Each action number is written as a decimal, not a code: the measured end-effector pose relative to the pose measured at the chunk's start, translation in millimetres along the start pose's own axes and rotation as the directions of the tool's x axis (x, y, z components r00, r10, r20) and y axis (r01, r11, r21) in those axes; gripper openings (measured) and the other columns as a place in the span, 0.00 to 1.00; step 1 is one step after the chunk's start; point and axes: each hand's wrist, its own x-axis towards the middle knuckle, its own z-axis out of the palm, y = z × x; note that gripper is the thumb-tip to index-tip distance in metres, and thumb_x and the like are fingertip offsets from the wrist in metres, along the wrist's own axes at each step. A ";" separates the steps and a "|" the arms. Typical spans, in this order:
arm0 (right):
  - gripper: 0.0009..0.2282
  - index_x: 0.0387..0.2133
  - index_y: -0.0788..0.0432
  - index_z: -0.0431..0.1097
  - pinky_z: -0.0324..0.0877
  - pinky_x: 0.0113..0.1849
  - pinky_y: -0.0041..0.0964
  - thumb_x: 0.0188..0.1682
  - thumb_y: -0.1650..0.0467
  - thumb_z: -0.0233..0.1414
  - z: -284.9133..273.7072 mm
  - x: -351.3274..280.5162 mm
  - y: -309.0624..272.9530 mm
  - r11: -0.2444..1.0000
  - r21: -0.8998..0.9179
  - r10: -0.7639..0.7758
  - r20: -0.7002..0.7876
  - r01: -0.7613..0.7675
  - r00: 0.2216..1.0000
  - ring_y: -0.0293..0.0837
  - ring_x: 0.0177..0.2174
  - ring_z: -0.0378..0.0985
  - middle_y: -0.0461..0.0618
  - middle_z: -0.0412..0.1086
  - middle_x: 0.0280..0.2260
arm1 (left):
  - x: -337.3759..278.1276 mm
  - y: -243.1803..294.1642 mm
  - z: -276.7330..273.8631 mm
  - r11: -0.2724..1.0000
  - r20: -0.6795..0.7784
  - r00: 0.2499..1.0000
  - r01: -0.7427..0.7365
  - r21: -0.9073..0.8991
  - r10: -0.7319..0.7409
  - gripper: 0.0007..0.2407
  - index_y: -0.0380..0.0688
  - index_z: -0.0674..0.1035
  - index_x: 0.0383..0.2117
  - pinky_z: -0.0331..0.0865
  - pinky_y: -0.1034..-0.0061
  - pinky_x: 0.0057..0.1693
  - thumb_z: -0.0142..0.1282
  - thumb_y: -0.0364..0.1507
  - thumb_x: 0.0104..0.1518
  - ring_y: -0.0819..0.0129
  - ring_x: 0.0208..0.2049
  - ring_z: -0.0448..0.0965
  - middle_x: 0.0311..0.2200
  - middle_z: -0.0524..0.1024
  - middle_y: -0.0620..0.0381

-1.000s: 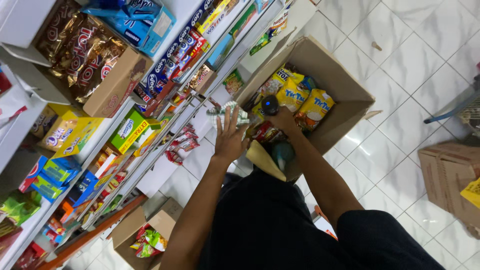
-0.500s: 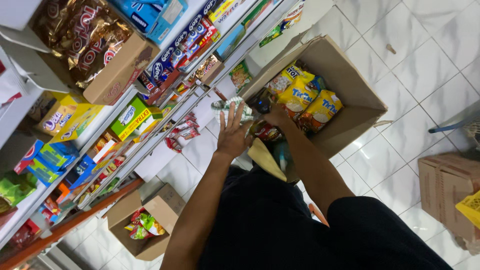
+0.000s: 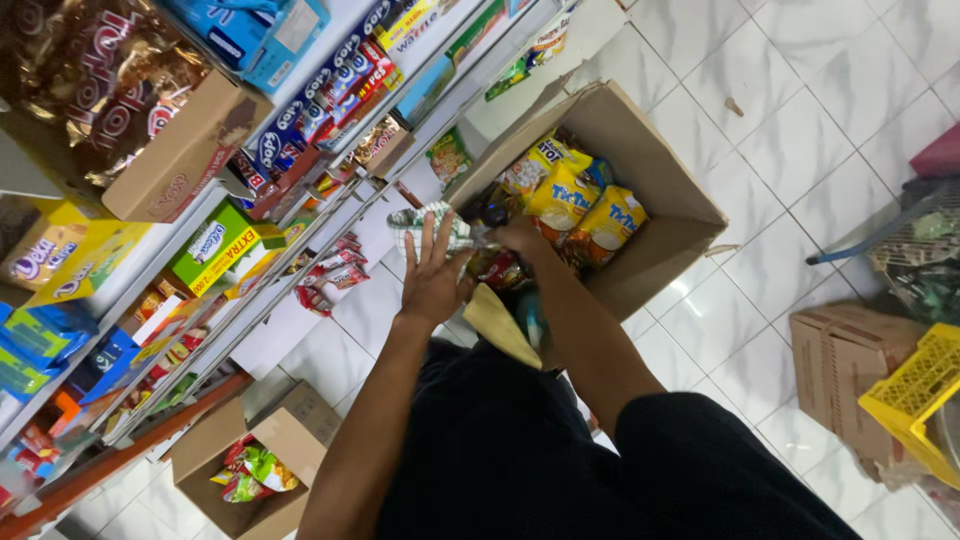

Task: The person scans barcodes on various snack packages and boxes using a handheld scanner and places the items into a cardboard box or back onto the shelves.

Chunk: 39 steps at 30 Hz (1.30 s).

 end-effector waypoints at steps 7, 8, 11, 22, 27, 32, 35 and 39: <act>0.19 0.44 0.57 0.74 0.67 0.27 0.36 0.40 0.65 0.65 -44.9 -67.2 -17.2 0.948 0.319 -0.043 0.070 0.018 0.997 0.39 0.24 0.71 0.47 0.72 0.28 | 0.6 6.7 -1.2 1.000 -0.018 1.000 0.013 -0.023 -0.013 0.20 0.52 0.81 0.50 0.31 0.40 0.72 0.66 0.34 0.48 0.48 0.74 0.32 0.74 0.40 0.51; 0.18 0.45 0.58 0.74 0.66 0.27 0.36 0.42 0.65 0.66 -53.2 -80.2 -18.8 0.902 0.430 -0.076 0.073 0.037 0.994 0.38 0.24 0.71 0.46 0.71 0.28 | 1.4 5.4 -2.8 0.999 -0.016 1.000 0.023 -0.025 -0.024 0.20 0.51 0.81 0.50 0.31 0.40 0.72 0.66 0.35 0.48 0.49 0.74 0.32 0.73 0.41 0.51; 0.18 0.47 0.56 0.72 0.67 0.27 0.36 0.43 0.68 0.65 -75.0 -114.3 -21.5 0.770 0.629 -0.136 -0.006 0.109 0.991 0.36 0.25 0.71 0.42 0.71 0.30 | -1.5 6.2 -1.3 0.997 -0.036 0.999 0.003 -0.076 -0.006 0.20 0.51 0.80 0.51 0.31 0.42 0.72 0.66 0.33 0.50 0.50 0.75 0.32 0.74 0.41 0.51; 0.22 0.56 0.65 0.67 0.71 0.36 0.38 0.47 0.70 0.61 -170.0 -222.0 -50.9 0.606 0.682 -0.556 -0.006 0.410 0.831 0.40 0.32 0.72 0.56 0.76 0.47 | -0.1 30.3 -27.3 0.808 -0.443 0.883 -0.142 -0.572 -0.159 0.37 0.45 0.65 0.64 0.46 0.53 0.73 0.74 0.32 0.45 0.47 0.72 0.50 0.67 0.60 0.42; 0.30 0.60 0.63 0.61 0.72 0.40 0.41 0.46 0.66 0.63 -161.5 -244.7 -76.7 0.300 0.885 -0.711 -0.042 0.356 0.702 0.41 0.31 0.69 0.62 0.74 0.49 | -15.8 73.4 -19.2 0.251 -0.385 0.876 -0.319 -0.914 -0.289 0.43 0.42 0.57 0.66 0.57 0.60 0.68 0.74 0.24 0.43 0.57 0.65 0.62 0.63 0.63 0.43; 0.26 0.61 0.63 0.64 0.73 0.39 0.42 0.49 0.69 0.61 -113.5 -251.0 -106.6 0.274 0.891 -0.580 -0.148 0.363 0.801 0.46 0.34 0.75 0.58 0.72 0.41 | -32.7 75.7 -19.7 0.190 -0.294 0.850 -0.233 -0.954 -0.436 0.18 0.34 0.80 0.53 0.76 0.70 0.57 0.69 0.24 0.57 0.66 0.50 0.82 0.51 0.82 0.41; 0.19 0.53 0.61 0.66 0.73 0.36 0.42 0.49 0.73 0.60 -73.7 -251.6 -132.9 0.312 0.841 -0.330 -0.340 0.441 0.881 0.47 0.33 0.76 0.53 0.72 0.37 | -57.3 63.3 -44.0 0.429 -0.345 0.785 -0.113 -0.896 -0.515 0.16 0.40 0.81 0.52 0.76 0.71 0.57 0.67 0.26 0.57 0.67 0.48 0.83 0.48 0.85 0.49; 0.16 0.48 0.55 0.68 0.75 0.37 0.40 0.48 0.74 0.61 -26.9 -273.1 -156.4 0.247 0.856 -0.284 -0.385 0.455 0.878 0.41 0.35 0.75 0.45 0.69 0.36 | -96.3 43.7 -87.2 0.928 -0.774 0.632 -0.263 -0.263 -0.040 0.25 0.49 0.77 0.58 0.67 0.60 0.64 0.63 0.22 0.48 0.50 0.60 0.72 0.65 0.70 0.51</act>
